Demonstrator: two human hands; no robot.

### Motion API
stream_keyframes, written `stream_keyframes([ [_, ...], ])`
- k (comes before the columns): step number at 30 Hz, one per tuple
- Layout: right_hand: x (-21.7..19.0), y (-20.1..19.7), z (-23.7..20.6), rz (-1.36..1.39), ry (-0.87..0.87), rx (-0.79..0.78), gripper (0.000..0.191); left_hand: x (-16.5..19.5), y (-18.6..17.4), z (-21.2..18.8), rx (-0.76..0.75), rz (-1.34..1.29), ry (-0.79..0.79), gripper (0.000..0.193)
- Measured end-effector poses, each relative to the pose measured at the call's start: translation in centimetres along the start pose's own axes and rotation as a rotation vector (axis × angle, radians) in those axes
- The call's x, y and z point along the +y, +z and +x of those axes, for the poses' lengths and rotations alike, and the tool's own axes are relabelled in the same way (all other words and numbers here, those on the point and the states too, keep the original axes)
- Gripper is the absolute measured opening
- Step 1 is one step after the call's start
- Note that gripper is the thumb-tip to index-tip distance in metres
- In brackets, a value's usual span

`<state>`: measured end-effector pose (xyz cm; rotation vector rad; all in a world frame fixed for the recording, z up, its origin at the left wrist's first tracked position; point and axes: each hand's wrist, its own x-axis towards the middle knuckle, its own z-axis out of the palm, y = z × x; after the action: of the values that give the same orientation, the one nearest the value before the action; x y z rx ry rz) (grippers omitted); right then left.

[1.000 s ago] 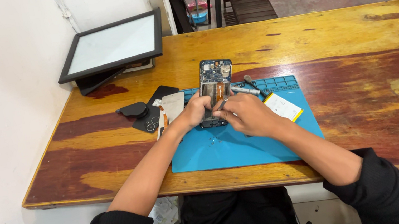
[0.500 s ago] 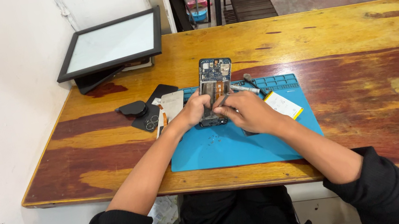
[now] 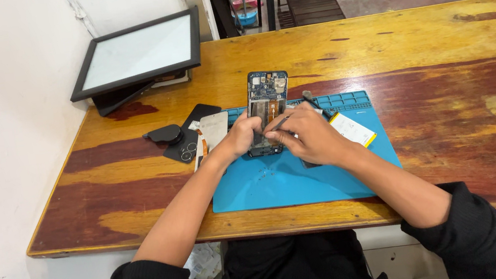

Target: The person disassembles a smartphone at a workbench, holding the opened phone in one hand while using a pry tool to detach internal components. They remove the battery, lift out parts with tweezers, and separate the mid-frame from the back cover.

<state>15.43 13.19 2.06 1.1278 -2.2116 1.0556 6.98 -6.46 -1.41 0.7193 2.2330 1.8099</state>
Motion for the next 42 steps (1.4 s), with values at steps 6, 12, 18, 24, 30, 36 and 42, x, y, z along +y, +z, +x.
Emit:
stream_keyframes([
  [6,0.05,-0.18,-0.27,-0.109,-0.018,-0.019,0.011,0.72,0.10,-0.17,-0.023,-0.141,-0.045,0.011],
  [12,0.15,0.03,-0.07,-0.102,0.169,-0.065,0.012,0.46,0.01,0.08,-0.073,-0.197,-0.037,0.010],
  [18,-0.08,-0.50,0.22,0.016,0.005,0.074,0.010,0.36,0.02,-0.01,-0.072,-0.174,-0.041,0.011],
  [24,-0.24,-0.63,0.42,0.024,0.068,0.007,0.010,0.35,0.09,-0.06,-0.050,-0.182,-0.049,0.010],
  [30,0.16,-0.48,0.24,0.098,0.086,0.033,0.008,0.39,0.10,0.03,-0.062,-0.171,-0.041,0.013],
  [36,0.40,-0.47,0.17,0.044,0.095,0.023,0.010,0.48,0.15,0.09,-0.059,-0.205,-0.066,0.011],
  [42,0.23,-0.19,-0.03,0.069,0.046,0.061,0.011,0.39,0.16,-0.04,-0.044,-0.228,-0.071,0.012],
])
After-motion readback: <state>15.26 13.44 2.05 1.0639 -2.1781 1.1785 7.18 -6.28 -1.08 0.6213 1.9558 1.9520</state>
